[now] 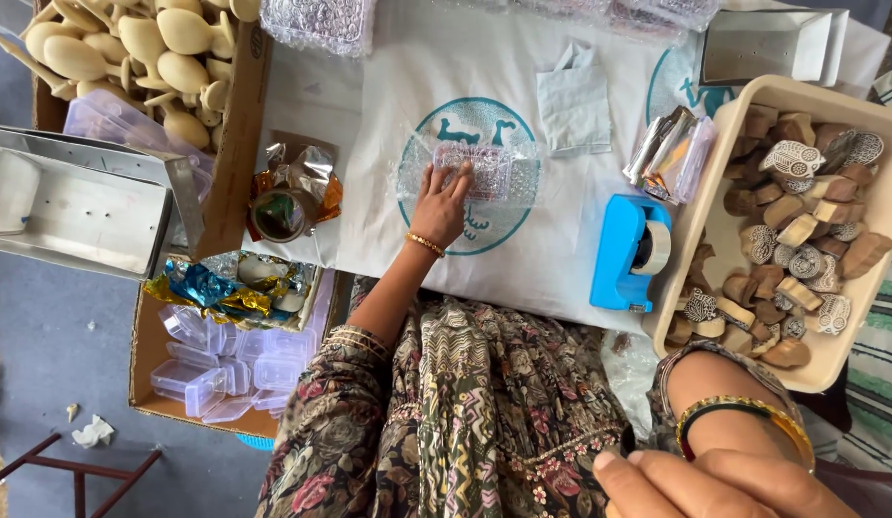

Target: The person places two small wooden items into a plastic container and closes it. They then wrap the container in bubble wrap and secure it with tape. Finally, they arrange the wrapped package with other similar packages on the table.

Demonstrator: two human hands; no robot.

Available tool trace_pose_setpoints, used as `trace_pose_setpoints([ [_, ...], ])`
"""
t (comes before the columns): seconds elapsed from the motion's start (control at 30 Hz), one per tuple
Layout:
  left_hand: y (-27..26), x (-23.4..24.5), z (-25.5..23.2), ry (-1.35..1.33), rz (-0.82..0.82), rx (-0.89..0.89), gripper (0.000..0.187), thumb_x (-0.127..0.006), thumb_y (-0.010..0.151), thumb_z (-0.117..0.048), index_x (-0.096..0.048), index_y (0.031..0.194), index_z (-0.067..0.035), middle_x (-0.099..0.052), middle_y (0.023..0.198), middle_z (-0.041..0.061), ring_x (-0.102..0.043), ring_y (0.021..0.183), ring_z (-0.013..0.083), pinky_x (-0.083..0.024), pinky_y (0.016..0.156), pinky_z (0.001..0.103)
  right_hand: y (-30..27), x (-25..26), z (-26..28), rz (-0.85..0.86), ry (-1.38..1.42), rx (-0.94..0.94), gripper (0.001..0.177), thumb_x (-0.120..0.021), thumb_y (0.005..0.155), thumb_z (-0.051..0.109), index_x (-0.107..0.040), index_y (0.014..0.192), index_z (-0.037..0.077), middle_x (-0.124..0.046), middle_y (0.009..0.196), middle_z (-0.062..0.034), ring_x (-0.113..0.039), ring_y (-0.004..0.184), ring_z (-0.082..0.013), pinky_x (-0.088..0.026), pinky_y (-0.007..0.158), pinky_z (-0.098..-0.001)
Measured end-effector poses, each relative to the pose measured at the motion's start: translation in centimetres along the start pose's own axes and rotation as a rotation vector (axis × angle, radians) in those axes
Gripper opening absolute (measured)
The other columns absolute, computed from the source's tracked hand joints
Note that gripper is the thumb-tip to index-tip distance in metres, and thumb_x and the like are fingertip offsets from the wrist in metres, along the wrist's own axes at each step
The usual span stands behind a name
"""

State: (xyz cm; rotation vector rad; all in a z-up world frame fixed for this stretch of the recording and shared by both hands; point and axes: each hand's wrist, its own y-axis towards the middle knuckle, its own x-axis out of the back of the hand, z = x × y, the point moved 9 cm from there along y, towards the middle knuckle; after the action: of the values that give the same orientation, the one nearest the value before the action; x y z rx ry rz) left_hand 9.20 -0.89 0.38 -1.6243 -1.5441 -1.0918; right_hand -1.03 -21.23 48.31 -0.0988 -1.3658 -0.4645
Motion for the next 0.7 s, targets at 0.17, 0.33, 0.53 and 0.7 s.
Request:
trace_pose_setpoints([
  [0.17,0.1,0.1,0.3,-0.041,-0.01,-0.002,0.049,-0.056,0.084,-0.002,-0.056,0.133,-0.005,-0.052,0.153,0.006,-0.046,0.136,0.0337,-0.022,0.125,0.053,4.6,0.2,0.6,-0.014,-0.065,0.075,0.025,-0.063,0.1,0.031,-0.073,0.112,0.013,-0.072,0.092,0.0036,-0.06,0.079,-0.0137,-0.046,0.076,-0.0301],
  [0.33,0.8,2.2,-0.4,-0.13,-0.031,0.037,0.068,-0.058,0.073,-0.002,-0.054,0.14,0.0,-0.064,0.131,0.014,-0.049,0.132,0.0382,-0.024,0.123,0.054,12.7,1.1,-3.8,-0.101,-0.118,-0.122,0.027,-0.07,0.094,0.017,-0.072,0.12,0.008,-0.075,0.085,-0.0046,-0.065,0.071,-0.0155,-0.049,0.057,-0.0342],
  [0.53,3.0,6.0,-2.5,-0.227,-0.229,0.04,0.044,-0.068,0.079,-0.003,-0.061,0.122,-0.008,-0.066,0.117,0.013,-0.051,0.126,0.0375,-0.033,0.118,0.055,7.1,-16.1,-20.8,-0.092,0.156,-0.613,0.011,-0.074,0.097,0.017,-0.07,0.095,0.008,-0.074,0.09,-0.0042,-0.069,0.086,-0.0233,-0.053,0.073,-0.0383],
  [0.7,7.7,5.4,-6.2,-0.282,-0.164,-0.065,0.043,-0.077,0.078,-0.01,-0.062,0.118,-0.011,-0.065,0.11,0.013,-0.054,0.114,0.0342,-0.043,0.102,0.047,-1.1,-37.8,-28.0,-0.016,0.407,-0.969,0.044,-0.087,0.079,0.025,-0.065,0.112,0.007,-0.074,0.101,-0.0086,-0.071,0.09,-0.0223,-0.055,0.076,-0.0383],
])
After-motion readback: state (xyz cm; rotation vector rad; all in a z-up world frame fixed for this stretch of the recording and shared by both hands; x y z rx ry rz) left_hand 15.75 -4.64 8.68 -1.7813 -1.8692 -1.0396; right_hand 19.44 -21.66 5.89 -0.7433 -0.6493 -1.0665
